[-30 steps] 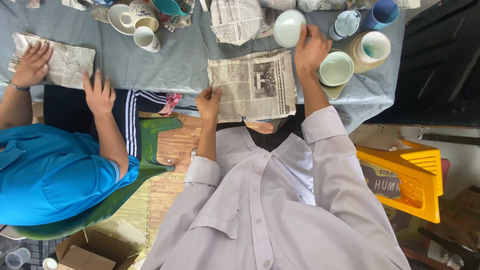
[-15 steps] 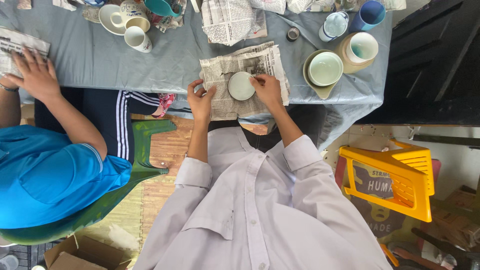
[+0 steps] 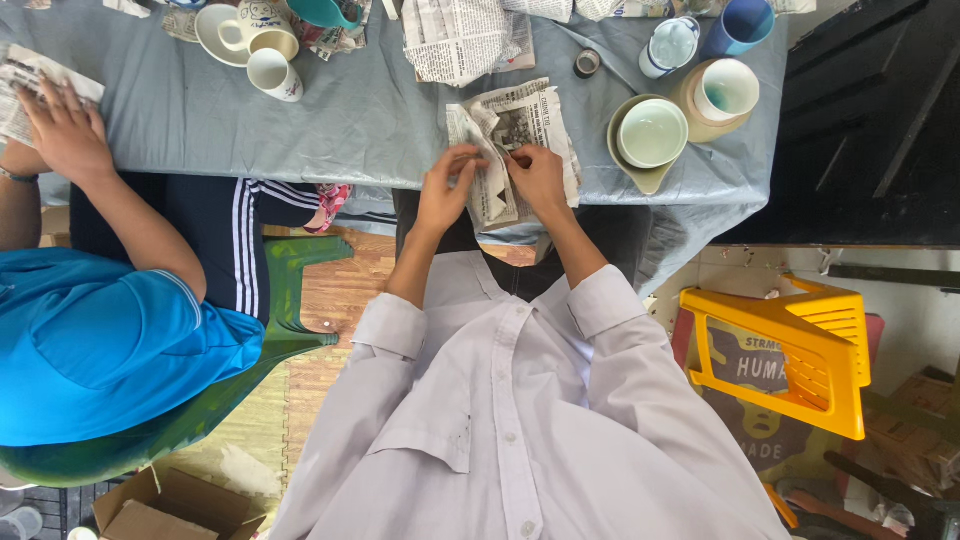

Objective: The person wraps glazed ceramic cups and bowls in sheets of newspaper, folding and crumpling the paper around each piece, and places the wrapped bundles onto a shelf above the table. A second person at the same table wraps additional pieces alongside.

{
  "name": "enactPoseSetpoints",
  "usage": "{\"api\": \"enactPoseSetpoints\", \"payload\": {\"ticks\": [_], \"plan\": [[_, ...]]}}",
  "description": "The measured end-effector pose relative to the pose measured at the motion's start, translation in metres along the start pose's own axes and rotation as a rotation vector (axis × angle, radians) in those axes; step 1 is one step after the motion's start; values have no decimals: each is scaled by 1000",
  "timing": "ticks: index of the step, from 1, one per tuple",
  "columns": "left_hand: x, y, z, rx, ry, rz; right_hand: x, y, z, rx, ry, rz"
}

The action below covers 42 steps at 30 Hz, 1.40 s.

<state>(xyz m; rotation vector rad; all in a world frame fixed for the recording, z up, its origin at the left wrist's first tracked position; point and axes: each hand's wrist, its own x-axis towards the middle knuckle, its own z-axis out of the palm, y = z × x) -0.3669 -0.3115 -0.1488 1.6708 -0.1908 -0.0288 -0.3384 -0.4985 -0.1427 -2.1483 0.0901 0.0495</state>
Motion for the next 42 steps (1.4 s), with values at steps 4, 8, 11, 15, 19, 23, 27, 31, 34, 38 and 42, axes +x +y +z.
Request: {"api": "enactPoseSetpoints", "payload": {"ticks": [4,8,11,15,19,23,27,31,34,38,42], "plan": [[-3,12,-6,487,-267,155,-1,8,0,19,7,-58],[-4,34,-21,566,-479,151,-2,11,-2,59,-4,-56],[-6,40,-28,773,-575,260,-1,7,-5,10,-42,-25],[-9,25,-25,903,-525,475,0,-2,-8,101,-59,42],[-4,7,-16,931,-399,552,-1,-7,-10,108,-53,65],[4,6,-10,923,-254,678,-3,-7,-14,151,-49,39],[11,11,-13,817,-278,676,-4,-6,-16,186,-49,63],[20,13,-13,793,-331,691,-4,-4,-14,191,-41,37],[25,13,-5,717,-291,666,-3,0,-12,192,-44,35],[30,15,3,563,-231,560,1,5,-17,215,-78,-31],[35,18,4,457,-281,403,-3,6,-25,98,-95,-38]]}}
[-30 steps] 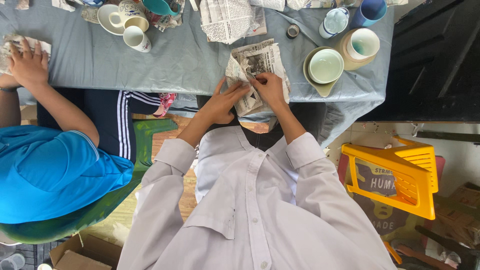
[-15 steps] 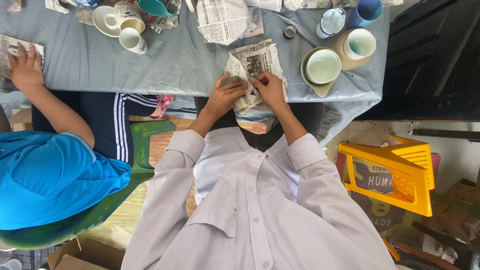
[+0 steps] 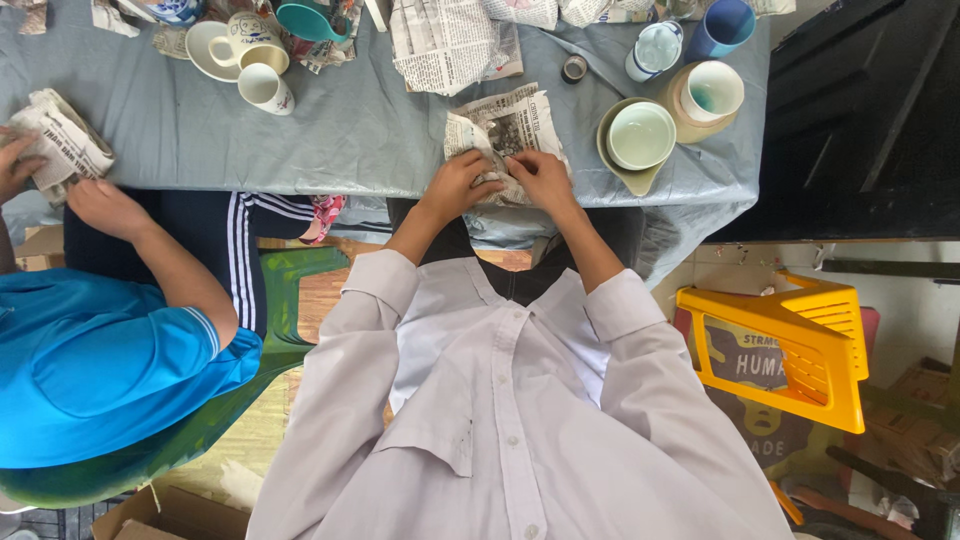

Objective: The person wraps glazed ceramic cups and bowls in sheets of newspaper, folding and crumpling the paper around each piece, and places the wrapped bundles onto a shelf above the table. A second person at the same table wraps additional pieces alongside.

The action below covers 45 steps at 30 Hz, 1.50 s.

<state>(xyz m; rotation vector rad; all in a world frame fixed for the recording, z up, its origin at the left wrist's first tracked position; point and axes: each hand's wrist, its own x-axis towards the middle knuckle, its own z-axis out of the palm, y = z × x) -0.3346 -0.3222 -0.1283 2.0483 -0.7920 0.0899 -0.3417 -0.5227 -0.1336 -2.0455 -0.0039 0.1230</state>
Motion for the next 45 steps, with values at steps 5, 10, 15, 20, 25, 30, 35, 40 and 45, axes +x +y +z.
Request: {"api": "enactPoseSetpoints", "payload": {"ticks": [5,10,15,20,25,30,35,40,45], "plan": [[3,-1,1,-87,-43,-163,-40,-10,15,-267,268,-294],[2,-3,2,-146,-19,-202,-72,-7,35,-375,278,-580],[10,-5,3,-205,26,-203,-75,3,45,-561,227,-724],[14,-2,5,-192,41,-240,-66,2,49,-587,241,-763],[3,5,10,-76,223,-69,-56,-4,54,-566,274,-740],[-35,29,32,-248,704,-549,-52,-3,48,-515,287,-724],[-70,30,36,-1045,439,-1113,-68,3,40,-474,239,-747],[-78,17,45,-1278,389,-877,-95,10,47,-486,187,-827],[-87,15,57,-1333,429,-864,-107,18,42,-506,109,-858]]}}
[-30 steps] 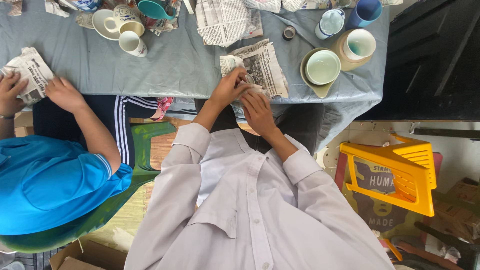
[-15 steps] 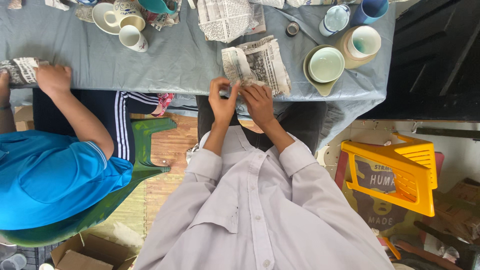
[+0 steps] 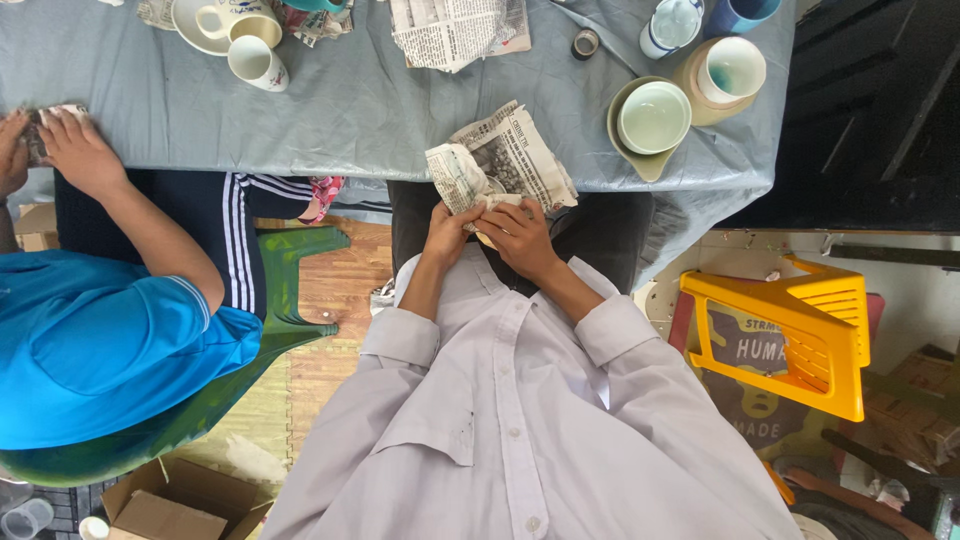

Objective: The person wraps glazed ceramic cups and bowls in sheets of newspaper, folding and crumpling the paper around each piece, and places the wrapped bundles onto a shelf above the table. A second person at the same table wraps additional pieces alongside.

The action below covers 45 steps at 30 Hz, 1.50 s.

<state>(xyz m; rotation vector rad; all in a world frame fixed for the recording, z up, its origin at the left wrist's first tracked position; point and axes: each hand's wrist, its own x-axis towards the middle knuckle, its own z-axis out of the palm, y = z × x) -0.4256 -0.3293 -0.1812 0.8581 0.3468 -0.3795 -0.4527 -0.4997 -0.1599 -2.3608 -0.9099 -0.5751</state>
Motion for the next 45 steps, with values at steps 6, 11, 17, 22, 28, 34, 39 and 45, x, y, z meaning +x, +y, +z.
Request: {"api": "enactPoseSetpoints", "payload": {"ticks": [6,11,17,22,28,34,39,45], "plan": [[-2,-2,6,-67,26,76,11,-12,-15,-62,6,43],[0,2,19,-368,63,107,19,-32,-29,-128,223,177],[-5,-7,37,-441,17,78,2,-8,-3,1002,461,789],[-7,-25,50,-268,-10,88,-13,7,22,1252,260,1038],[-5,-33,52,-192,28,131,-9,4,19,1079,304,997],[-5,-34,51,-70,20,190,-7,3,5,518,90,703],[-7,-29,44,-68,6,152,-10,2,0,332,-24,486],[-8,-19,36,-22,10,158,-7,-2,-10,238,-119,278]]}}
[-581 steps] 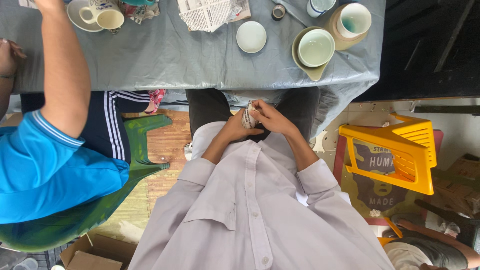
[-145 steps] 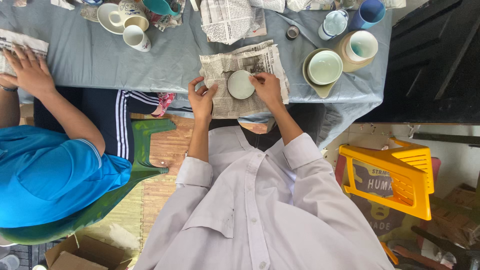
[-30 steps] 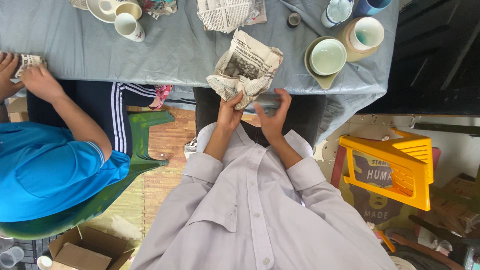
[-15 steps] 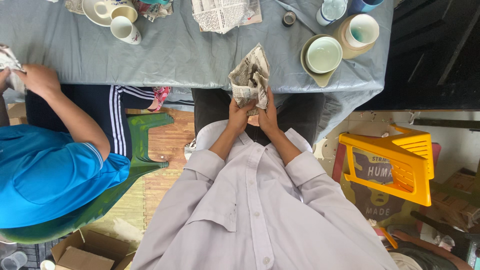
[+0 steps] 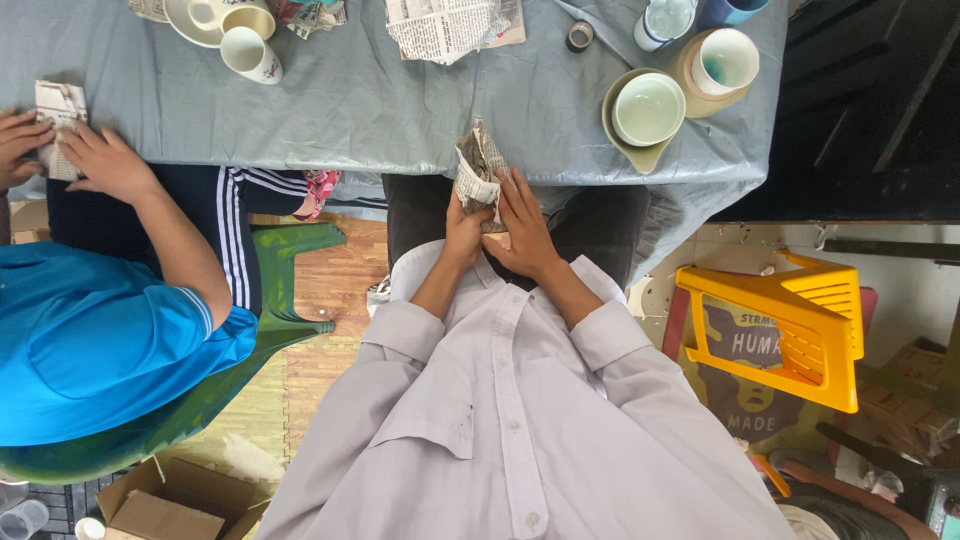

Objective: The person wraps glazed ceramic cups and bowls in sheets of newspaper, folding and crumpling the paper around each piece, and places the wrapped bundles onto a shelf above the table. A second person at the same table wraps additional pieces alongside.

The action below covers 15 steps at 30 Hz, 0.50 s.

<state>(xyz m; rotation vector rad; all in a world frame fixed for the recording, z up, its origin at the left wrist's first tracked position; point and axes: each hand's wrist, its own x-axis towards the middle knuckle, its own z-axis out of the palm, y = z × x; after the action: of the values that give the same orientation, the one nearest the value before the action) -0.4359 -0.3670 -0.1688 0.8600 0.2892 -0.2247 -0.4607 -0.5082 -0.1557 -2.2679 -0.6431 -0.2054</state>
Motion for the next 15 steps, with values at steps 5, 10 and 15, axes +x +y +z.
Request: {"api": "enactPoseSetpoints", "payload": {"ticks": [5,10,15], "plan": [[3,10,-11,4,-9,-96,-3,0,7,-93,-67,-27],[6,15,-13,237,-145,-172,-11,8,25,-208,-3,-2],[6,14,-15,137,-189,-211,-16,10,31,-39,-65,117]]}}
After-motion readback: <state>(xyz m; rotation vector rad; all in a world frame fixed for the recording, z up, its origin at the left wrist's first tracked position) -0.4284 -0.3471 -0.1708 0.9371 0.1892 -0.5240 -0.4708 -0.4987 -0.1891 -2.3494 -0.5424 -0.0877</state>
